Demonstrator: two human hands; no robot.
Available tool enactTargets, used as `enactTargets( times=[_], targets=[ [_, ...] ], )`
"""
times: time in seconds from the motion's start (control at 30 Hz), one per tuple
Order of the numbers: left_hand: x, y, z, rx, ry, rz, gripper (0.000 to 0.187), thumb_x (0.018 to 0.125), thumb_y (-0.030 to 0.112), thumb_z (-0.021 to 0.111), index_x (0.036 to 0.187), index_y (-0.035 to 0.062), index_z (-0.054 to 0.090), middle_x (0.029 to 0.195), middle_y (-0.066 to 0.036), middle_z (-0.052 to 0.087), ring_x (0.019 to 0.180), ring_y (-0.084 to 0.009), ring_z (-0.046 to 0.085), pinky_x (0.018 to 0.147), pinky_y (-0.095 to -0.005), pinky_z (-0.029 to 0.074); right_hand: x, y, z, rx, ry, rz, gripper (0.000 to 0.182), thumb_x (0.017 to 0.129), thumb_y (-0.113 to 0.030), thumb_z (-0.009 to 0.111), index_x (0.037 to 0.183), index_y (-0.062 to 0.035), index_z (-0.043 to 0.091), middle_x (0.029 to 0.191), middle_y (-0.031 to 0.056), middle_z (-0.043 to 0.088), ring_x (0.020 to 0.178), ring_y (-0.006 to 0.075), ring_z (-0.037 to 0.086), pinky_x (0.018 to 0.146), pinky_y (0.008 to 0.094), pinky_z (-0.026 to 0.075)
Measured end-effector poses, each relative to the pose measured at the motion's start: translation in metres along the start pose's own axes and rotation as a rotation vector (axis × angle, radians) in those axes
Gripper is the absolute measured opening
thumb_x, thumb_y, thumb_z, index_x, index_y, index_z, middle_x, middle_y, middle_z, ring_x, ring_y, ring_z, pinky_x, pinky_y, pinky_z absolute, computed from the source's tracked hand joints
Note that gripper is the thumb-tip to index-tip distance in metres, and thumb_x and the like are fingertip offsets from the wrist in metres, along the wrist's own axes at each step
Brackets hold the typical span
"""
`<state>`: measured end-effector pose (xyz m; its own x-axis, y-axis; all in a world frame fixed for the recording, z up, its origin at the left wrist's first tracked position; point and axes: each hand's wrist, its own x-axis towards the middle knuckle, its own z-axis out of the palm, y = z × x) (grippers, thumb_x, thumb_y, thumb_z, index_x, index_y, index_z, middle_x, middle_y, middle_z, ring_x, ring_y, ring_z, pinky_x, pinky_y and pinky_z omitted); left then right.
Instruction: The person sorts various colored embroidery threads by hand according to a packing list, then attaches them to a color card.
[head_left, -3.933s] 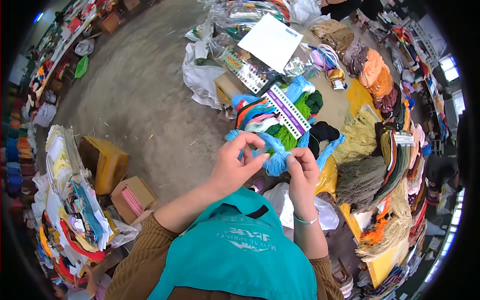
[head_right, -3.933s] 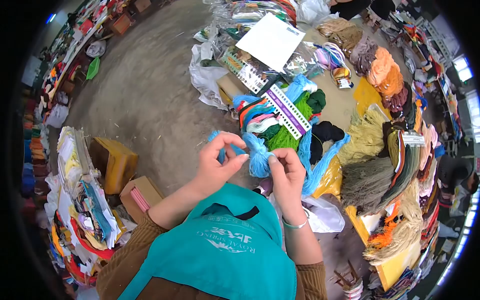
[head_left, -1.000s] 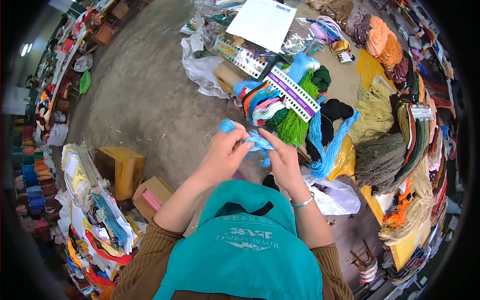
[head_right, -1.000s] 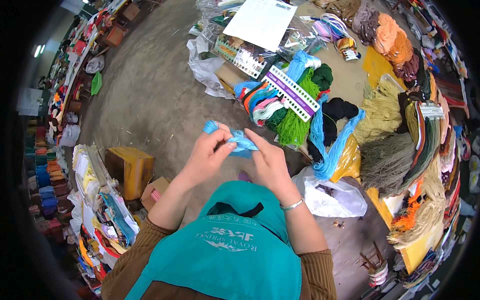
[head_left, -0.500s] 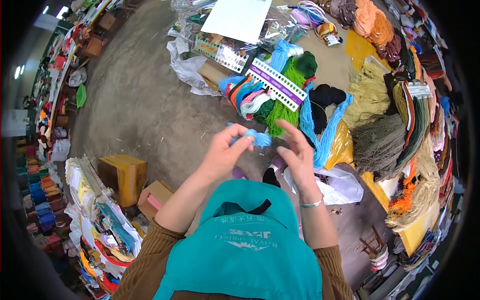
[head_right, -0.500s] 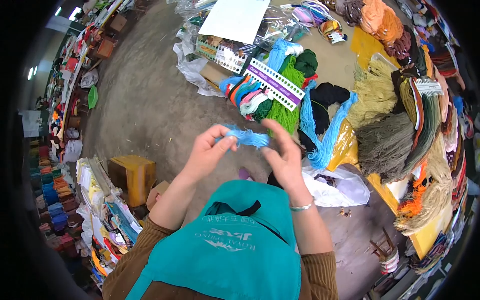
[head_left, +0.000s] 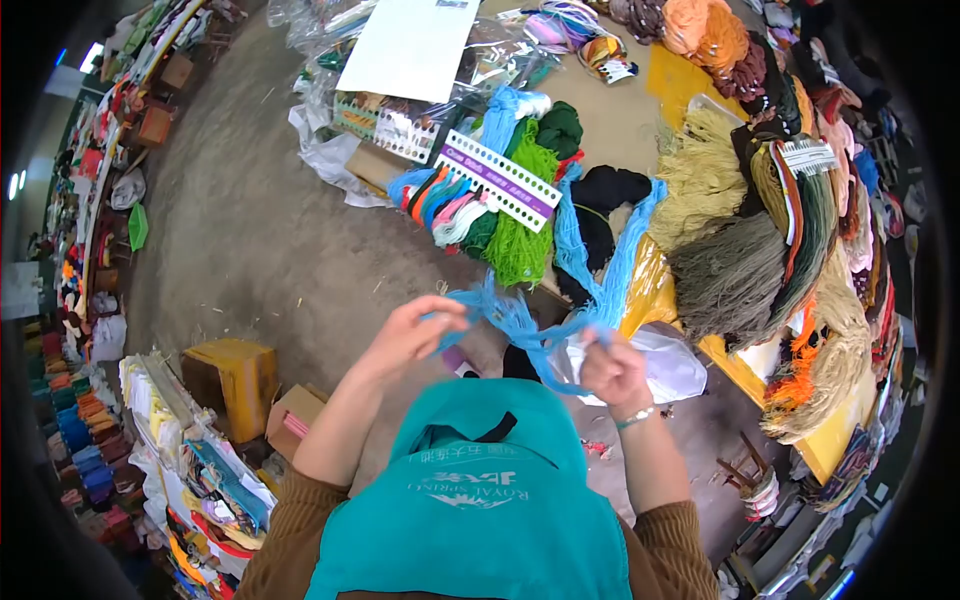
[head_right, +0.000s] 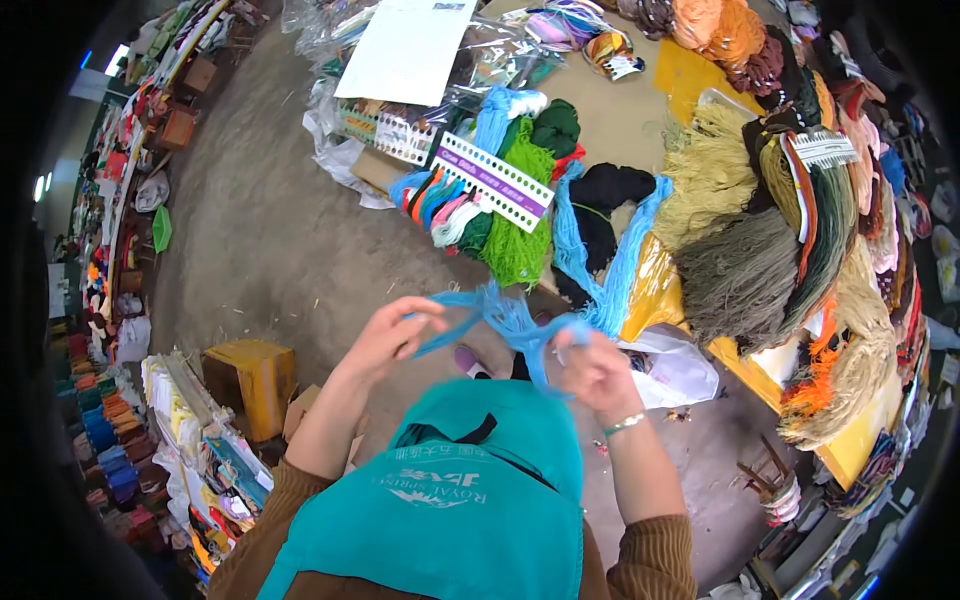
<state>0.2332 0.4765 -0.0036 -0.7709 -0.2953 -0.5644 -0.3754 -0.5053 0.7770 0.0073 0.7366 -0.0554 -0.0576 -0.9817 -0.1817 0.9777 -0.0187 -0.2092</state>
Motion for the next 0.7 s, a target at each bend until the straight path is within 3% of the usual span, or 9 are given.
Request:
enactTargets(
  times=[0.13,0.23,0.3,0.37,0.4,0.53,0.6,0.63,0.7],
  targets=[
    [-0.013,-0.021,-0.016,-0.354,0.023,0.121,0.032,0.096,0.02,0.055,0.124,0.0051,0.057,0.088,-0.005,0.067,0.053,-0.0049,0.039,0.052,-0.021,0.035,-0.018,-0.063,-0.026,-0.005,0.24,-0.474,0.052,0.097,-0.025,0.054,0.144,-0.0096,0.039,0.061,-0.0033,0.037,0.043,0.0048,0.028,0.039,0.0201,0.021],
    [-0.014,-0.032,-0.021,-0.274,0.116,-0.005,0.028,0.097,0.017,0.053,0.121,0.0041,0.059,0.082,-0.005,0.066,0.055,-0.0057,0.045,0.053,-0.0214,0.037,0.018,-0.119,-0.086,-0.367,0.88,-0.542,0.038,0.093,-0.02,0.06,0.128,-0.0061,0.055,0.07,-0.0034,0.046,0.043,0.003,0.029,0.038,0.0198,0.02],
    [-0.008,-0.053,-0.022,0.21,0.262,-0.087,0.024,0.096,0.016,0.054,0.114,0.0027,0.063,0.076,-0.004,0.064,0.059,-0.0072,0.051,0.055,-0.0216,0.04,0.044,-0.139,-0.157,-0.631,1.104,-0.548,0.028,0.088,-0.02,0.065,0.108,-0.0014,0.065,0.075,0.0003,0.057,0.05,0.007,0.045,0.044,0.0223,0.035],
    [-0.012,-0.044,-0.011,0.132,0.211,-0.149,0.023,0.096,0.016,0.054,0.11,0.0022,0.065,0.075,-0.004,0.064,0.061,-0.0077,0.054,0.055,-0.0219,0.041,0.081,-0.15,-0.215,-1.069,1.34,-0.65,0.024,0.083,-0.018,0.067,0.096,0.0025,0.068,0.085,0.009,0.067,0.068,0.0159,0.061,0.063,0.0301,0.05],
    [-0.016,-0.041,-0.008,0.051,0.151,-0.213,0.021,0.096,0.016,0.055,0.106,0.0017,0.067,0.075,-0.004,0.064,0.063,-0.0081,0.056,0.056,-0.0222,0.042,0.092,-0.154,-0.216,-1.296,1.433,-0.602,0.029,0.079,-0.02,0.066,0.091,0.0054,0.068,0.093,0.0208,0.07,0.086,0.0299,0.066,0.083,0.038,0.05],
    [-0.029,-0.053,-0.003,-0.301,0.199,-0.136,0.024,0.094,0.024,0.061,0.098,0.0012,0.067,0.067,-0.004,0.06,0.055,-0.0097,0.05,0.049,-0.0236,0.039,0.126,-0.162,-0.243,-1.431,1.638,-0.421,0.043,0.076,-0.032,0.064,0.092,0.0082,0.066,0.094,0.0317,0.065,0.093,0.0425,0.064,0.08,0.0435,0.049],
    [-0.037,-0.066,-0.008,-0.406,0.187,-0.061,0.023,0.095,0.023,0.06,0.099,0.0022,0.067,0.066,-0.003,0.058,0.053,-0.0095,0.048,0.05,-0.0246,0.038,0.122,-0.163,-0.248,-1.33,1.728,-0.449,0.035,0.078,-0.027,0.065,0.09,0.0062,0.066,0.088,0.0262,0.068,0.083,0.0395,0.065,0.076,0.0441,0.05],
    [-0.039,-0.068,-0.01,-0.507,0.159,0.011,0.022,0.096,0.023,0.059,0.101,0.0032,0.067,0.065,-0.002,0.057,0.052,-0.0094,0.045,0.051,-0.0256,0.037,0.118,-0.157,-0.251,-1.01,1.49,-0.811,0.023,0.083,-0.022,0.065,0.09,-0.0006,0.062,0.077,0.0143,0.066,0.063,0.0257,0.061,0.059,0.0387,0.05],
    [-0.042,-0.067,-0.013,-0.666,0.178,0.072,0.022,0.096,0.024,0.059,0.103,0.0046,0.067,0.063,-0.001,0.055,0.051,-0.0094,0.045,0.051,-0.0262,0.036,0.087,-0.149,-0.22,-0.48,1.298,-0.79,0.012,0.088,-0.017,0.061,0.092,-0.0063,0.055,0.069,0.0035,0.057,0.049,0.01,0.046,0.043,0.0274,0.039]
  ],
)
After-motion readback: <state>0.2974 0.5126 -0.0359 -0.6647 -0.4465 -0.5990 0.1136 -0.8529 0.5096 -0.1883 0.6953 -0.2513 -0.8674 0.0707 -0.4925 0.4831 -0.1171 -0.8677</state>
